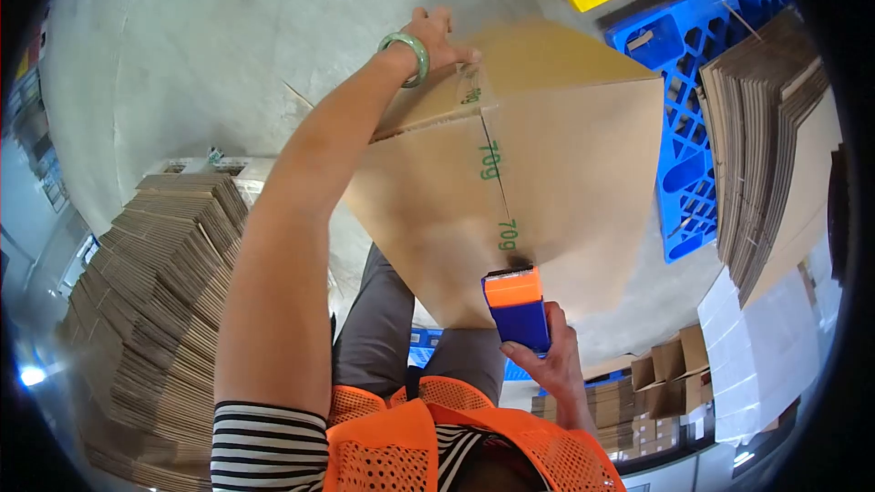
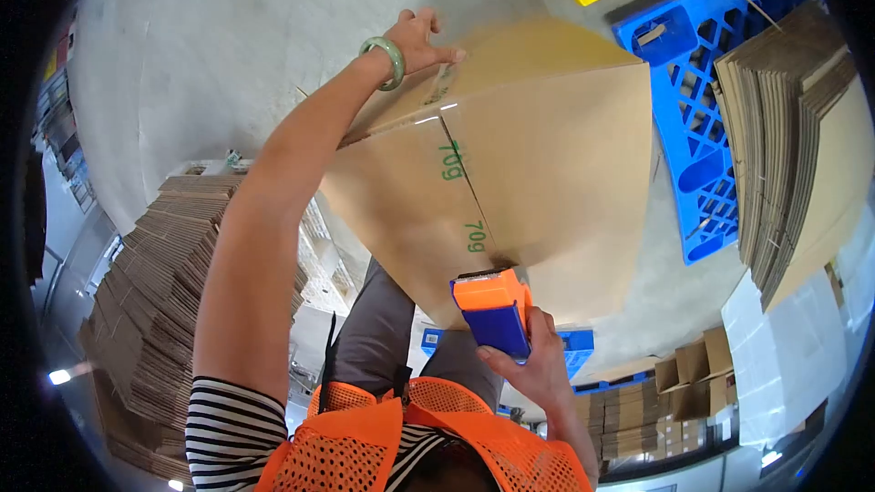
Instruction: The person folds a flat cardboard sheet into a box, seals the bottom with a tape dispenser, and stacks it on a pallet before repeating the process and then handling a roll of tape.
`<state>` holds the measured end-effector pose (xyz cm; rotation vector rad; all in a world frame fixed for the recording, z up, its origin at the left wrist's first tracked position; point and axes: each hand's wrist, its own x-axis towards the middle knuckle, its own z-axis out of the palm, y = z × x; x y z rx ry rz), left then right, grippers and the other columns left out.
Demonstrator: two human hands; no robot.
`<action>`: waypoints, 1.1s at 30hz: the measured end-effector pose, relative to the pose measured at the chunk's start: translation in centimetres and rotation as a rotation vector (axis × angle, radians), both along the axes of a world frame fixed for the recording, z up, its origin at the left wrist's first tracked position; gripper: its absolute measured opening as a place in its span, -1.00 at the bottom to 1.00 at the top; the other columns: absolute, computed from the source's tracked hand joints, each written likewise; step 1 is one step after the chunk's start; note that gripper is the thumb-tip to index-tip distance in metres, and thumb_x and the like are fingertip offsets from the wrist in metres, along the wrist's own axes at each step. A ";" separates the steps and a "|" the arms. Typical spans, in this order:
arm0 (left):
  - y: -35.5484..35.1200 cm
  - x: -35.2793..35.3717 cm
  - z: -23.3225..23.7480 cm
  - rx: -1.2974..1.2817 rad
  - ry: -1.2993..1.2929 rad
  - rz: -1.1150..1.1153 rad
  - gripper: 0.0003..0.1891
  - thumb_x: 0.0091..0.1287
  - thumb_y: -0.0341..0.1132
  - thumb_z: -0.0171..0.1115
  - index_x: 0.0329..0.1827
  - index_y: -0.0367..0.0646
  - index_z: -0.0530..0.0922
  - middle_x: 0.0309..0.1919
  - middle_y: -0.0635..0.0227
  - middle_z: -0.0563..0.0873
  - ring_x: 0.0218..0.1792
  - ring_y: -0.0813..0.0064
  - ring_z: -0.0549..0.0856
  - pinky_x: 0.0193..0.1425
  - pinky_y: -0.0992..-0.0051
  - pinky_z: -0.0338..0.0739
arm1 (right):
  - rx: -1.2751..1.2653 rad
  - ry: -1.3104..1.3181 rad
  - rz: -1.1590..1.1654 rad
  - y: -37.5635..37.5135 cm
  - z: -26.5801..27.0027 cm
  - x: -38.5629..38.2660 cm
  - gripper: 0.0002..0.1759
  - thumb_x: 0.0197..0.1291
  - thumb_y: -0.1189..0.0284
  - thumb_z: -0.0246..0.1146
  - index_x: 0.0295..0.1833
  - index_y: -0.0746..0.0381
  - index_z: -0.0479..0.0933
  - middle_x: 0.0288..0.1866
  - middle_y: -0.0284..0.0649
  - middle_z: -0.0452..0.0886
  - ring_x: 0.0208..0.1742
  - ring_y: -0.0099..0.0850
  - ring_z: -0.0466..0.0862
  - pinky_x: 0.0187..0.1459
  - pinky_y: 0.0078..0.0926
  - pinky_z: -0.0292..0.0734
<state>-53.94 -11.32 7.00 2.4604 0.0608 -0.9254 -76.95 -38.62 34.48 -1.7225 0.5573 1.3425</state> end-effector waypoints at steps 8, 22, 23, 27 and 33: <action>1.9 2.2 10.1 -0.539 0.377 0.072 -0.31 0.52 0.16 -0.15 0.45 -0.25 0.28 0.50 0.06 0.22 0.33 0.16 0.49 0.45 0.31 0.30 | 0.020 0.041 -0.035 -0.6 -0.6 0.2 -0.29 -0.09 0.19 0.53 0.07 0.36 0.39 -0.13 0.05 0.59 -0.14 -0.13 0.66 -0.12 -0.26 0.56; -2.7 2.0 5.6 -0.194 0.748 -0.137 -0.02 0.31 0.53 -0.49 0.41 -0.10 0.41 0.36 0.14 0.47 0.39 0.20 0.41 0.48 0.28 0.20 | 0.155 -0.008 -0.142 0.1 -1.0 1.1 -0.39 0.04 0.23 0.46 0.07 0.36 0.38 -0.33 -0.03 0.67 -0.31 -0.28 0.69 -0.21 -0.38 0.56; -2.0 1.5 7.1 -0.201 0.708 -0.057 -0.03 0.33 0.51 -0.49 0.41 -0.14 0.41 0.36 0.13 0.46 0.39 0.19 0.41 0.48 0.29 0.20 | 0.164 -0.005 -0.169 0.3 -1.1 1.0 -0.39 0.05 0.22 0.46 0.07 0.37 0.38 -0.32 -0.03 0.67 -0.30 -0.27 0.70 -0.21 -0.38 0.56; -1.3 -0.6 16.3 -0.316 0.402 -0.023 -0.19 0.45 0.33 -0.21 0.39 -0.26 0.40 0.24 0.13 0.59 0.25 0.23 0.54 0.37 0.36 0.34 | 0.176 -0.101 -0.142 0.3 -2.4 0.6 -0.32 0.07 0.13 0.42 0.13 0.37 0.37 -0.24 0.07 0.67 -0.20 -0.05 0.71 -0.16 -0.23 0.57; -1.9 -4.6 13.8 -0.285 -0.092 -0.074 -0.49 0.40 -0.08 0.18 0.31 -0.20 0.47 -0.22 0.23 0.75 -0.23 0.47 0.64 -0.01 0.50 0.53 | 0.120 -0.185 -0.161 -0.1 -1.2 -1.9 -0.30 0.06 0.08 0.40 0.13 0.35 0.36 -0.20 0.15 0.64 -0.14 0.12 0.66 -0.14 -0.10 0.55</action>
